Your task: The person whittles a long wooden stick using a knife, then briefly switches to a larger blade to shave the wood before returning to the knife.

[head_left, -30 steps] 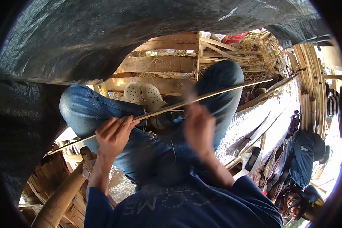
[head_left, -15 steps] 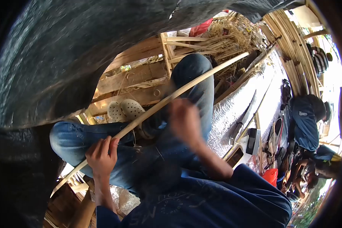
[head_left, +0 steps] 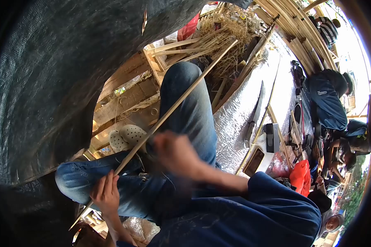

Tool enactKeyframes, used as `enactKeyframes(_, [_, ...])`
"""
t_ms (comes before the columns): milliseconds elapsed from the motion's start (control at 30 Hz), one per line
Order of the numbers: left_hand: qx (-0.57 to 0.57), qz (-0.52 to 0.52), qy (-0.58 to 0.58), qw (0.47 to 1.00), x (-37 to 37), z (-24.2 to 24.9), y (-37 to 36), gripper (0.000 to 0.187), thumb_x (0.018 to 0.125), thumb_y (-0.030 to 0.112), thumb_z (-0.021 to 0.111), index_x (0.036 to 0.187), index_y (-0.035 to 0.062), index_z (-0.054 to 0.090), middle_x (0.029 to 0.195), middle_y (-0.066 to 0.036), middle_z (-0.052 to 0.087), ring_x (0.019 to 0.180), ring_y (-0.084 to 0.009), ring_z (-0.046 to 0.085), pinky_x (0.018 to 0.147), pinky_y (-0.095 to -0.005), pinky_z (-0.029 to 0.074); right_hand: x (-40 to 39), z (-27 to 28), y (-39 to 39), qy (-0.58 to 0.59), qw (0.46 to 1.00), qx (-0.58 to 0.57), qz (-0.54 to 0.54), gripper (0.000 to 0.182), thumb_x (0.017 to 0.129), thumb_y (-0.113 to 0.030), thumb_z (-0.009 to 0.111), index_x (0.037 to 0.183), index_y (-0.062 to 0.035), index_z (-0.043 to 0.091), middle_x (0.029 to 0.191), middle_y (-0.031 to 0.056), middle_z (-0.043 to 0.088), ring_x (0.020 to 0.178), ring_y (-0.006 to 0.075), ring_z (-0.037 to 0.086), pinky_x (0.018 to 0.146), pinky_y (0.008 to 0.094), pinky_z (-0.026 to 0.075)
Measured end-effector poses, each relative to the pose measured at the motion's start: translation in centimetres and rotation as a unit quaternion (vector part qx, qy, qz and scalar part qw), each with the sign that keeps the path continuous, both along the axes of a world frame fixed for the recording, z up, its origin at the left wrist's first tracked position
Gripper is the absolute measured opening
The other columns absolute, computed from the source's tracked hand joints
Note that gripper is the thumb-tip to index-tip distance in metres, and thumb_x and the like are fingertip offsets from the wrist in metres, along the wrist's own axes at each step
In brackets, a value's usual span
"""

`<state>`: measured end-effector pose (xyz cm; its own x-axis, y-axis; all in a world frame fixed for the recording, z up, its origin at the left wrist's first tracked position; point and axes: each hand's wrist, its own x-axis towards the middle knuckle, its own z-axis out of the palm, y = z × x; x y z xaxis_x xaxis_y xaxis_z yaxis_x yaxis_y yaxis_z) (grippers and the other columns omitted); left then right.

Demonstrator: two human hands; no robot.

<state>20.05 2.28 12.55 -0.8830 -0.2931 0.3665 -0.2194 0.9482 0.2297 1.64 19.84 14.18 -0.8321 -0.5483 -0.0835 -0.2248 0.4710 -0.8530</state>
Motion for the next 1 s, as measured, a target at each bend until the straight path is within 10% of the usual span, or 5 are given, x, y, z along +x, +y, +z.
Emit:
enactKeyframes(233, [-0.027,-0.016,0.002,0.999,0.3,0.2,-0.6,0.017,0.082,0.019,0.069,0.09,0.0041,0.068,0.073,-0.007,0.063,0.061,-0.0231,0.061,0.053,-0.0324,0.046,-0.3,0.0,-0.1,0.042,0.998,0.045,0.024,0.026,0.093,-0.017,0.048,0.079,0.0034,0.055,0.061,0.0259,0.055,0.062,0.0475,0.056,0.059,0.0488,0.045])
enactKeyframes(500, [-0.016,0.007,-0.017,1.0,0.7,0.4,-0.9,0.014,0.083,0.019,0.067,0.086,0.0047,0.066,0.071,-0.005,0.062,0.06,-0.0226,0.059,0.052,-0.0325,0.044,-3.7,0.1,1.7,-0.055,0.994,0.087,-0.036,0.032,0.099,-0.019,0.038,0.081,-0.0045,0.06,0.064,0.01,0.053,0.051,0.0154,0.053,0.047,0.0309,0.043])
enactKeyframes(567, [0.002,-0.006,-0.001,1.0,0.5,0.6,-0.7,0.014,0.083,0.019,0.068,0.086,0.0048,0.066,0.071,-0.005,0.062,0.059,-0.0223,0.059,0.052,-0.033,0.043,4.8,-3.4,-0.3,-0.015,0.986,-0.015,0.165,0.011,0.086,-0.011,0.056,0.086,-0.0008,0.059,0.068,0.0231,0.059,0.062,0.037,0.061,0.061,0.044,0.049])
enactKeyframes(900, [0.012,0.004,0.008,1.0,-0.1,0.9,-0.6,0.012,0.079,0.016,0.071,0.084,0.0055,0.067,0.068,-0.003,0.062,0.056,-0.0195,0.059,0.05,-0.0305,0.044,4.2,-2.2,-0.9,0.002,0.976,-0.05,0.214,0.019,0.09,-0.013,0.048,0.082,-0.0007,0.059,0.072,0.0193,0.059,0.064,0.0328,0.06,0.057,0.0395,0.048])
enactKeyframes(1000, [-0.006,-0.027,0.03,0.999,-0.1,1.4,-0.8,0.012,0.076,0.014,0.073,0.084,0.0053,0.067,0.069,-0.002,0.063,0.057,-0.0187,0.06,0.05,-0.0287,0.045,-0.8,-1.6,0.0,0.051,0.999,-0.01,0.014,0.021,0.092,-0.015,0.049,0.08,0.0001,0.057,0.056,0.0157,0.054,0.053,0.0312,0.058,0.052,0.0375,0.047])
